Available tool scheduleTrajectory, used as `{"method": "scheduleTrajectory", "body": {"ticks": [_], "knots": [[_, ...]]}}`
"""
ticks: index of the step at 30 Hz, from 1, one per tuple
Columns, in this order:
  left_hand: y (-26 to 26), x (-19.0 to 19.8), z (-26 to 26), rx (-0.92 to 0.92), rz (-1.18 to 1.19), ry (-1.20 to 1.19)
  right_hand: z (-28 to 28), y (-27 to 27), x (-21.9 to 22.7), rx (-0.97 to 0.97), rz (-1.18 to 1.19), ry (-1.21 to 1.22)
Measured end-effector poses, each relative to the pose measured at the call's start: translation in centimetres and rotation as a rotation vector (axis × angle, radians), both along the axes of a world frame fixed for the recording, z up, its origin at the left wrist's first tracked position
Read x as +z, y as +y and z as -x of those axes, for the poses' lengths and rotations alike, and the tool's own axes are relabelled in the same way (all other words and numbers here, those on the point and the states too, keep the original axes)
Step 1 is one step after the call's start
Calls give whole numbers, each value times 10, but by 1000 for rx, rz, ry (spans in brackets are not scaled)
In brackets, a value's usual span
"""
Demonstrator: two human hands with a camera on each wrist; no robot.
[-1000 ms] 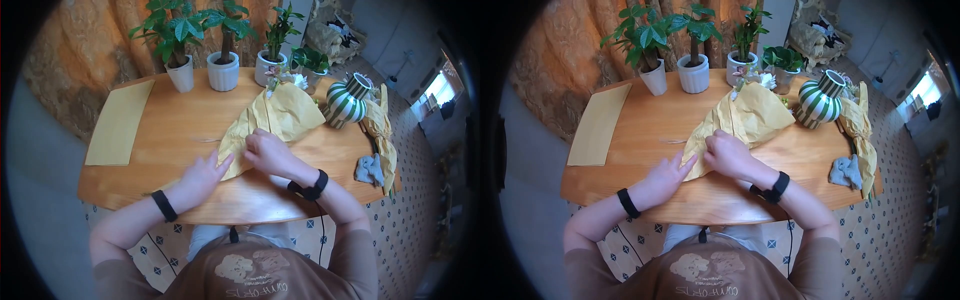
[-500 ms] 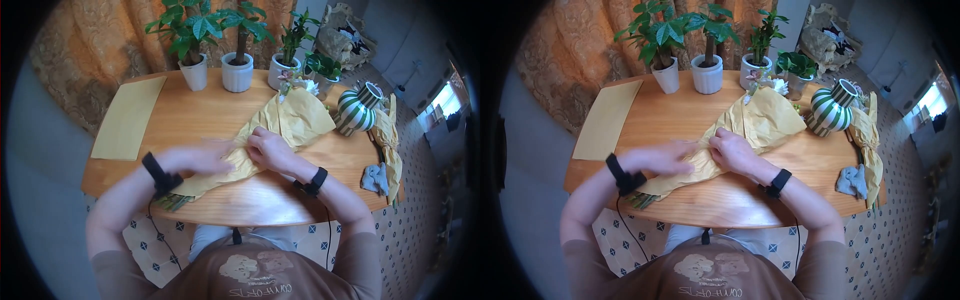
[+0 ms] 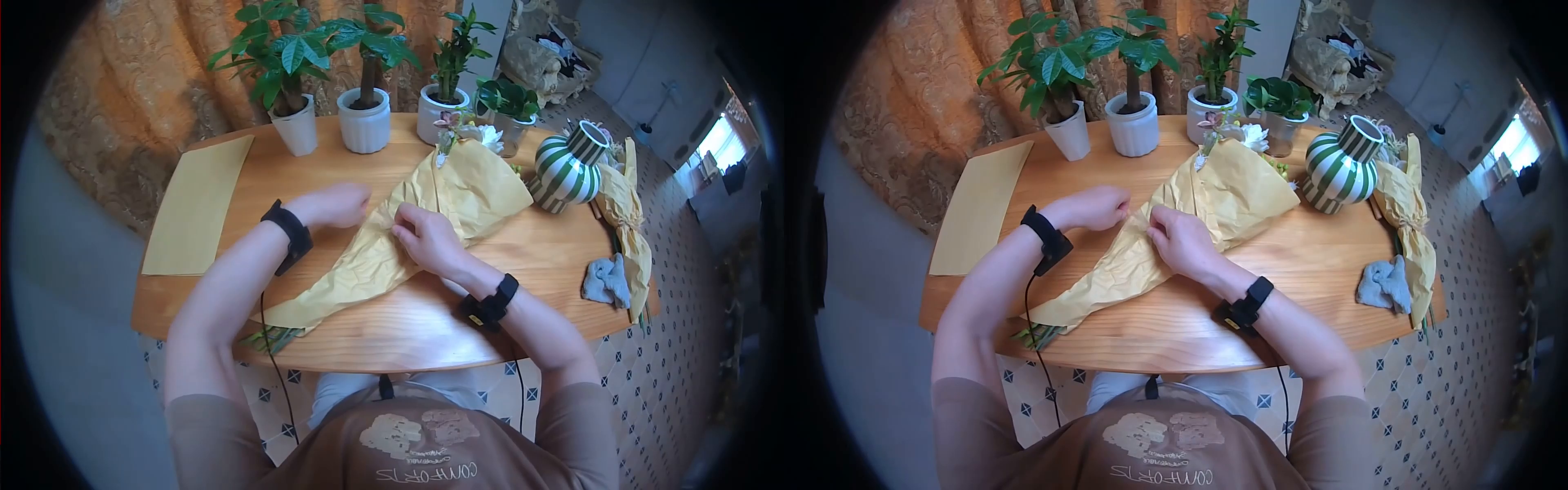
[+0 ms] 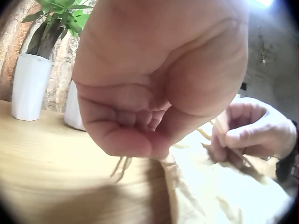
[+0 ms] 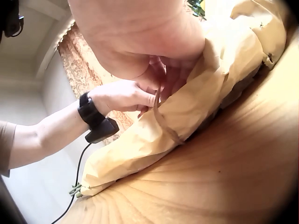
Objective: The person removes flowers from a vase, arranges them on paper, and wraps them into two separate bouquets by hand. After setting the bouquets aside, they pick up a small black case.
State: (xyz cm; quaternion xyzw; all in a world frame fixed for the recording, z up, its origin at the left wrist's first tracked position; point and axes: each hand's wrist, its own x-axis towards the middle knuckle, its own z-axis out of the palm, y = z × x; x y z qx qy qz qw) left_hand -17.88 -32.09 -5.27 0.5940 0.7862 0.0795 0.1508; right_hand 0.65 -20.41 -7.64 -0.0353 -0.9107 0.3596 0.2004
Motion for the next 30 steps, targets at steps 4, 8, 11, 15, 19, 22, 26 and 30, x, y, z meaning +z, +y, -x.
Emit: {"method": "scheduleTrajectory", "body": {"ticks": [4,8,11,15,19,22,26,30], "knots": [[8,20,-30,88,-45,-115,4,-2,-8,-135,84,-6],[-6,-3,-77,435,-39,-775,8,-6,-8,-235,93,-33],[-13,-15,-88,303,-99,-436,10,-9,-7,-267,229,-36],[-16,-22,-87,287,-170,-439,10,-9,-6,-274,224,-31],[-20,-30,-76,361,-137,-801,14,8,-16,-69,374,-151],[-21,-27,-74,457,-164,-996,9,9,-14,27,284,-161],[-17,-7,-74,450,-81,-992,0,1,-1,58,24,-128],[-10,-10,-73,364,-113,-663,4,-2,-8,-9,1,-73]]}}
